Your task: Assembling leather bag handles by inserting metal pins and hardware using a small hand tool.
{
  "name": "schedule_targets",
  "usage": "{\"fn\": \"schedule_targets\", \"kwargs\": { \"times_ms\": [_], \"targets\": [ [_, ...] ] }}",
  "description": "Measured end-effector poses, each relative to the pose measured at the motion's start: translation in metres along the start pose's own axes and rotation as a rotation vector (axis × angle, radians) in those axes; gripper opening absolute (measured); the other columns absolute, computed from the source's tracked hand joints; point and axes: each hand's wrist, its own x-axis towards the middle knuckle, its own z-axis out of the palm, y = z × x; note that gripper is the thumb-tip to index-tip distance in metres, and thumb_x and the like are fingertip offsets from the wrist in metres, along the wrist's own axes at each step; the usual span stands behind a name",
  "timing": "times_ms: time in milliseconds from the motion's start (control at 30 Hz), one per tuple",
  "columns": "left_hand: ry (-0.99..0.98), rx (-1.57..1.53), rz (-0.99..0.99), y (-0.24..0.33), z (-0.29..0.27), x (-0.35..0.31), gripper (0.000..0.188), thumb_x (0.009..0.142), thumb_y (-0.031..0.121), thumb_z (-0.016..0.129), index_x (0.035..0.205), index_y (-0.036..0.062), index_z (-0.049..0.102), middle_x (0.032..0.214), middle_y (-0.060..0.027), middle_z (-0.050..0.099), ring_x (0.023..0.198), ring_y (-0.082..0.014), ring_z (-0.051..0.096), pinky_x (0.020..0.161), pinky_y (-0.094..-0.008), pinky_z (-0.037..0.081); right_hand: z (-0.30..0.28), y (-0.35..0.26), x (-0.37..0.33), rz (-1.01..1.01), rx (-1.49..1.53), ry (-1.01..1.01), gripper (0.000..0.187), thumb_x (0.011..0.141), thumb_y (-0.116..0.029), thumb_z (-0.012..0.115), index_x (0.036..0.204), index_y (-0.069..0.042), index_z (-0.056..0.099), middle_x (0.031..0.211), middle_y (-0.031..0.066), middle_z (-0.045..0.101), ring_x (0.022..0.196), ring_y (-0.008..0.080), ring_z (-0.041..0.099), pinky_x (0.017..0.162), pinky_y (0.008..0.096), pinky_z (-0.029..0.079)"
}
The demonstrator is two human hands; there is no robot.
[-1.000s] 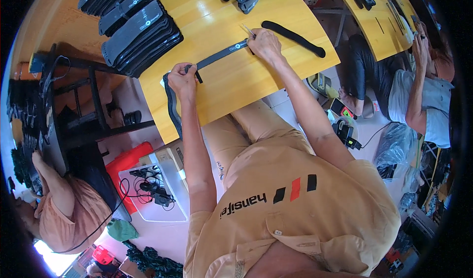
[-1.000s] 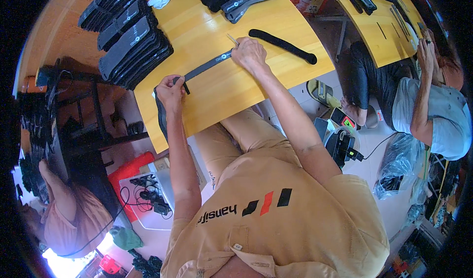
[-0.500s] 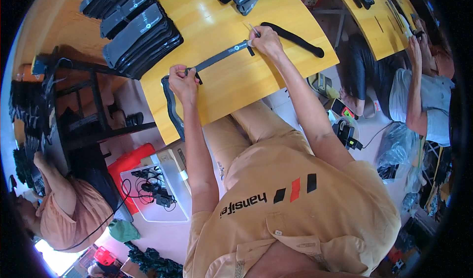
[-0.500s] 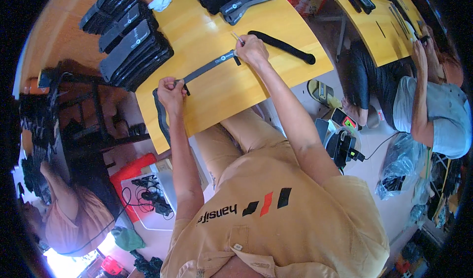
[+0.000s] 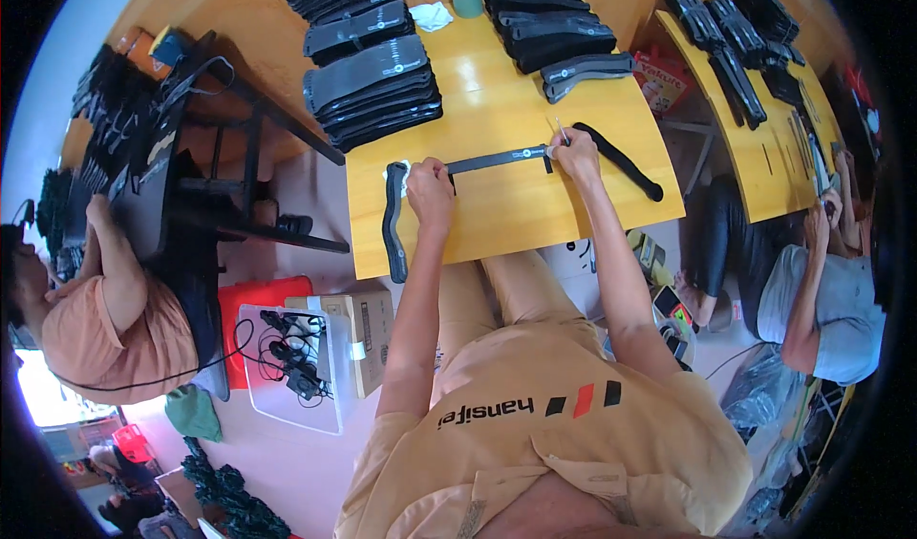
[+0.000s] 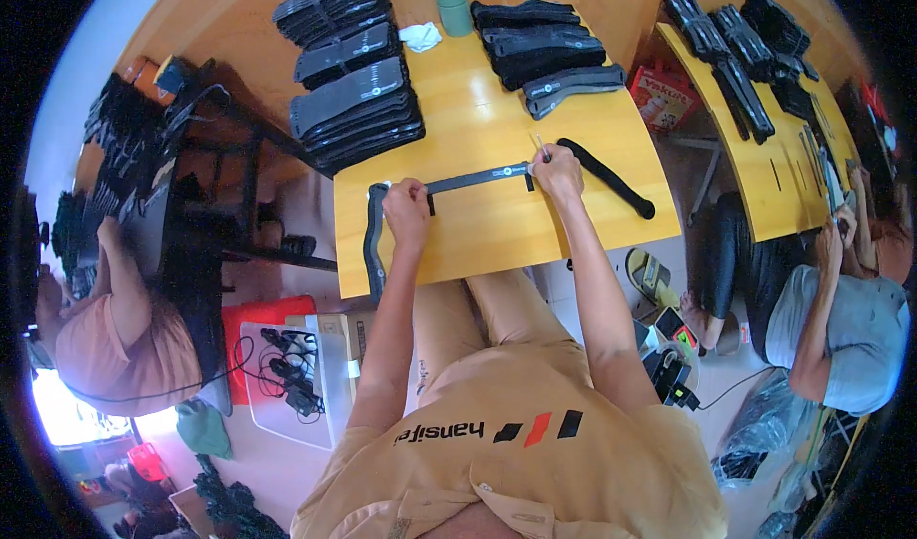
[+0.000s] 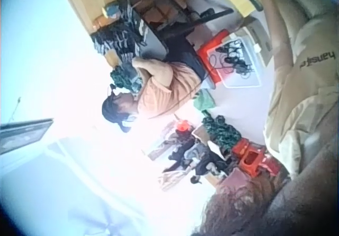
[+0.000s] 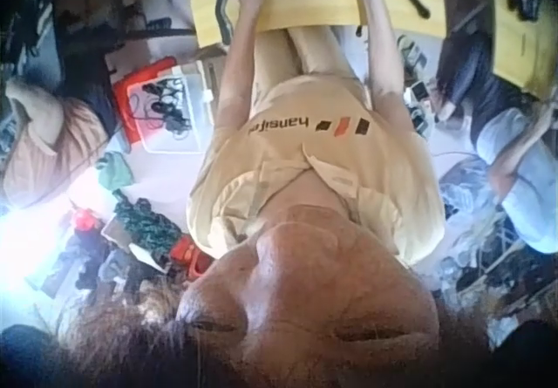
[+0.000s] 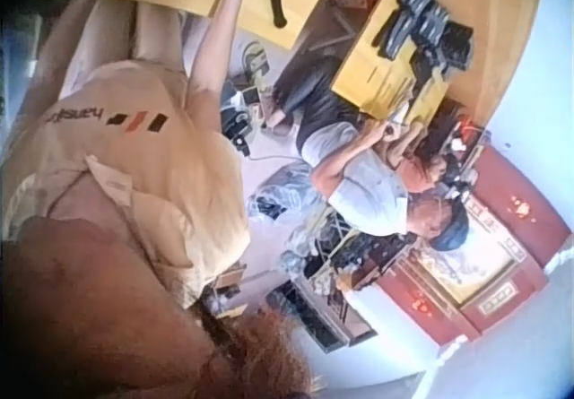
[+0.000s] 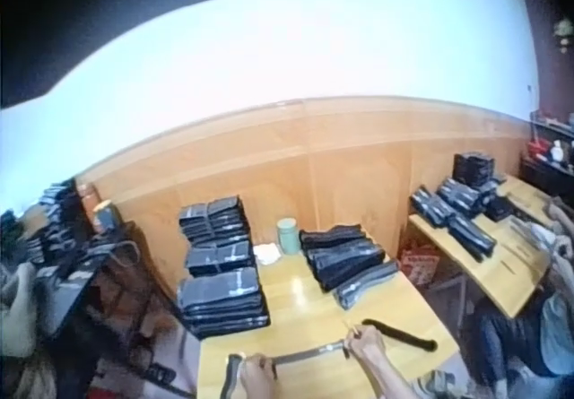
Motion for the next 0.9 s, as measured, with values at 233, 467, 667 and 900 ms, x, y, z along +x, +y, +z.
{"fn": "schedule_targets", "kwargs": {
  "times_ms": [233,467,667,900],
  "targets": [
    [-0.030,0.039,-0.048,0.010,-0.051,-0.010,0.011,0.076,0.009,0.057,0.081,0.0018,0.063,0.080,-0.0171,0.060,0.072,-0.0348,0.059,0.063,-0.0407,0.046,-0.001,0.007,-0.002,-0.260,0.057,0.072,0.011,0.070,-0.014,0.059,0.074,-0.005,0.061,0.068,0.0121,0.060,0.066,0.0255,0.059,0.062,0.0352,0.045],
    [-0.005,0.197,-0.221,-0.015,-0.112,-0.041,0.027,0.073,0.021,0.063,0.088,0.0010,0.056,0.077,-0.0164,0.061,0.074,-0.0333,0.059,0.066,-0.0390,0.046,-0.014,0.011,-0.082,-0.370,0.217,0.067,0.012,0.074,-0.007,0.053,0.083,-0.003,0.059,0.072,0.0103,0.059,0.067,0.0181,0.056,0.061,0.0290,0.043],
    [-0.182,-0.009,-0.401,-0.044,-0.110,-0.059,0.025,0.071,0.018,0.065,0.080,-0.0003,0.050,0.063,-0.0095,0.057,0.054,-0.0191,0.054,0.051,-0.0321,0.041,0.013,0.027,-0.152,-0.425,0.359,-0.229,0.013,0.074,-0.002,0.055,0.086,-0.002,0.060,0.075,0.0046,0.060,0.069,0.0110,0.054,0.061,0.0253,0.043],
    [-0.094,-0.984,-0.591,0.026,-0.103,-0.079,0.021,0.082,0.009,0.058,0.094,0.0034,0.042,0.065,-0.0058,0.057,0.052,-0.0070,0.049,0.046,-0.0197,0.037,0.022,-0.040,-0.206,-0.256,0.678,-0.619,0.027,0.076,-0.002,0.058,0.102,-0.005,0.050,0.072,-0.0007,0.052,0.062,0.0057,0.046,0.053,0.0191,0.036]
  ]
}}
